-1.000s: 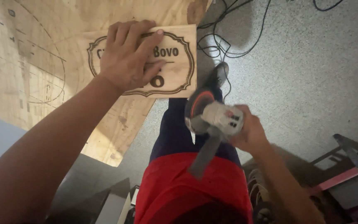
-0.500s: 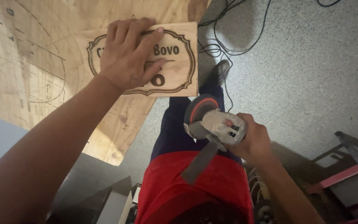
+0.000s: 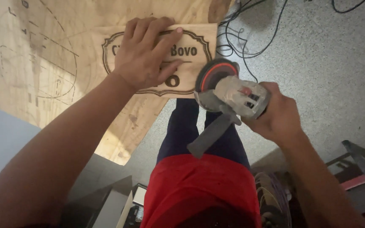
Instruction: Sanding the edges of a decorative wooden sign using an angle grinder with a sanding disc attachment.
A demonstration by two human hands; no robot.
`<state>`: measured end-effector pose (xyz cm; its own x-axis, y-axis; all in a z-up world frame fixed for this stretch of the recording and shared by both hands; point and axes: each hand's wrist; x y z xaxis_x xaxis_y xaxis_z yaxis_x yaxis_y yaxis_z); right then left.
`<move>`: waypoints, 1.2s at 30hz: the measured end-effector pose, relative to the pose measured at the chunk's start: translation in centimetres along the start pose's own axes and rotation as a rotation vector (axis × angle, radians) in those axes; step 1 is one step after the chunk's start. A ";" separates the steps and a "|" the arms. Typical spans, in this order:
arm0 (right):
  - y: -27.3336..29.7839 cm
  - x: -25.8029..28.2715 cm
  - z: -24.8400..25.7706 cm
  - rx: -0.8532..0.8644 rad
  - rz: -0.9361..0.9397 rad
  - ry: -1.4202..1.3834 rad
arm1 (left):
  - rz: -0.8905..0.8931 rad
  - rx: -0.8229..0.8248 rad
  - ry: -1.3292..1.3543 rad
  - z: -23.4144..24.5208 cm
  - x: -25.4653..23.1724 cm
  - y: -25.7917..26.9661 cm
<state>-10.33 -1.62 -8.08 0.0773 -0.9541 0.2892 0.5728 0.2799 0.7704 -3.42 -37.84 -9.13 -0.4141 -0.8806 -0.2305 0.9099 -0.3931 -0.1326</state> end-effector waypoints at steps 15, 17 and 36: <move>7.0 -1.9 -3.1 0.511 -0.374 0.149 | -0.001 0.038 -0.021 -0.3 0.0 0.2; 7.0 -1.5 -2.8 0.472 -0.396 0.121 | -0.028 -0.017 -0.021 -0.2 0.0 -0.2; 4.2 -5.8 -6.9 0.127 0.074 -0.116 | -0.033 -0.025 0.005 -0.2 0.0 -0.2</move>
<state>-2.80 4.34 -10.46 0.0165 -0.9139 0.4057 0.4607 0.3671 0.8081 -3.67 -37.72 -9.32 -0.4436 -0.8661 -0.2305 0.8950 -0.4147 -0.1643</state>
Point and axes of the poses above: each hand's wrist, its own y-axis away from the middle knuckle, its own z-axis out of the back of the hand, x = y × z, and after that the axes turned 7 degrees about -z, right-handed
